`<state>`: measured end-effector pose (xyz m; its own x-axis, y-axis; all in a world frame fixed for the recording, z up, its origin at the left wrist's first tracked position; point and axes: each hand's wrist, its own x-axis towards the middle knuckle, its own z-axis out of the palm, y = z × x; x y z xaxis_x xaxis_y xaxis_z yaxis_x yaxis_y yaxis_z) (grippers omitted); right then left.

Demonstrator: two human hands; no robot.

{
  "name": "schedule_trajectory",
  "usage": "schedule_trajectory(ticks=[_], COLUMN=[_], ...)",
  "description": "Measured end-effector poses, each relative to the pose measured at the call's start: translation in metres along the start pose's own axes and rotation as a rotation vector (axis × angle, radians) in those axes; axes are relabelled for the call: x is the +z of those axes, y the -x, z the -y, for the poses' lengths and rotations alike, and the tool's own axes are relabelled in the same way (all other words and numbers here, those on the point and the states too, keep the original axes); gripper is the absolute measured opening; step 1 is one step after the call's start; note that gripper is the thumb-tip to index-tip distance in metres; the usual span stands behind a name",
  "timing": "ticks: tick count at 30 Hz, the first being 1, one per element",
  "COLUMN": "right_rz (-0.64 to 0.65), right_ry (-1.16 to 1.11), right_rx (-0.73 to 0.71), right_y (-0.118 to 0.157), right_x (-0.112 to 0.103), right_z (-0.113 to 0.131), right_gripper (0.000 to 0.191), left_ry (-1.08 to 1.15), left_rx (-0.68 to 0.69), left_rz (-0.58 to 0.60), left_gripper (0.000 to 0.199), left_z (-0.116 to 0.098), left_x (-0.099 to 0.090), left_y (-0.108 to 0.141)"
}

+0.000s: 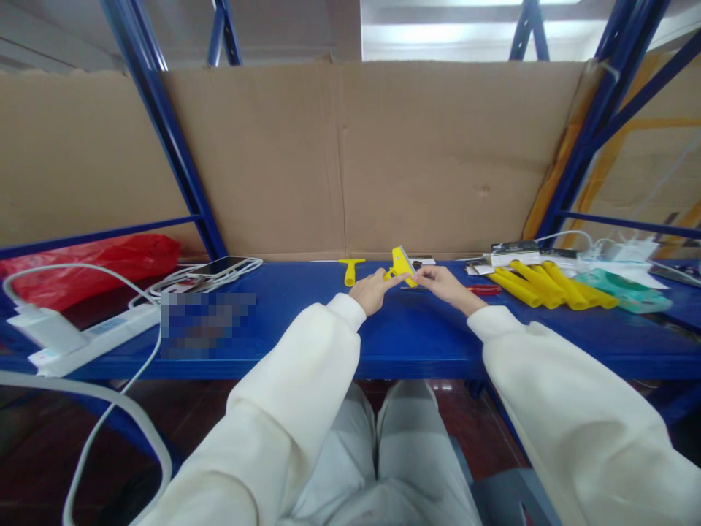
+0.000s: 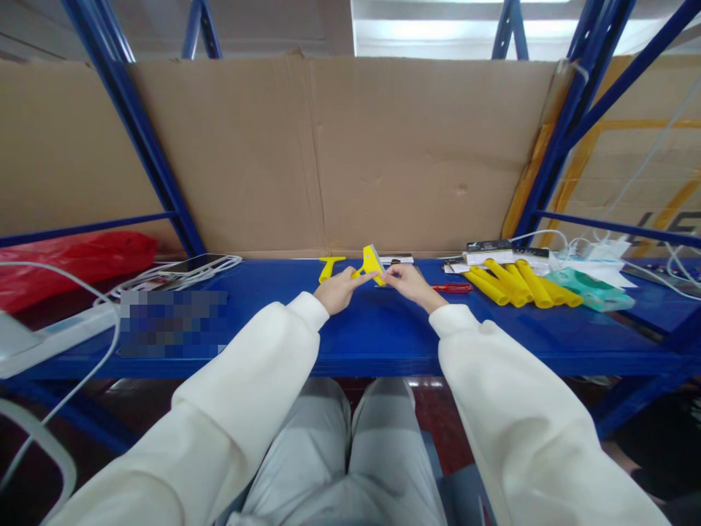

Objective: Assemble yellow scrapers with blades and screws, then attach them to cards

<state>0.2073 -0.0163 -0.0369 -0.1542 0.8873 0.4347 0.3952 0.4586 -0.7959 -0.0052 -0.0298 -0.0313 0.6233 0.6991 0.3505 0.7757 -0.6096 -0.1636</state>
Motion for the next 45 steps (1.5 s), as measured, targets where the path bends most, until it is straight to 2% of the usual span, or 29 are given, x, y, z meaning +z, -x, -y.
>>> schedule_trajectory(ticks=[8,14,21,25,28,34,40,45], right_rz=[-0.009,0.056,0.089,0.073,0.009,-0.149,-0.018,-0.019], right_ry=[-0.436,-0.448,-0.426,-0.282,-0.121,0.321,0.768,0.933], right_rx=[0.143,0.212,0.205,0.202,0.195,0.151,0.313,0.406], right_y=[0.003,0.006,0.006,0.006,0.000,-0.036,-0.065,-0.076], right_x=[0.002,0.001,-0.001,-0.002,-0.008,-0.023,-0.023,-0.016], right_z=[0.003,0.005,0.002,-0.001,-0.009,-0.035,-0.047,-0.045], right_gripper=[0.028,0.019,0.029,0.029,0.025,0.016,0.040,0.044], left_ry=[0.045,0.092,0.109,0.118,0.125,0.156,0.155,0.146], left_rx=[-0.003,0.015,0.008,-0.016,-0.057,-0.109,-0.158,-0.213], left_rz=[0.024,0.064,0.051,0.055,0.088,0.127,0.131,0.117], left_gripper=[0.058,0.056,0.057,0.058,0.056,0.051,0.052,0.046], left_z=[-0.002,-0.005,-0.005,-0.004,0.001,0.006,0.005,0.004], left_x=[-0.010,-0.011,-0.010,-0.007,-0.004,0.000,-0.002,-0.002], left_y=[0.000,0.000,0.001,0.001,0.001,0.001,0.002,0.002])
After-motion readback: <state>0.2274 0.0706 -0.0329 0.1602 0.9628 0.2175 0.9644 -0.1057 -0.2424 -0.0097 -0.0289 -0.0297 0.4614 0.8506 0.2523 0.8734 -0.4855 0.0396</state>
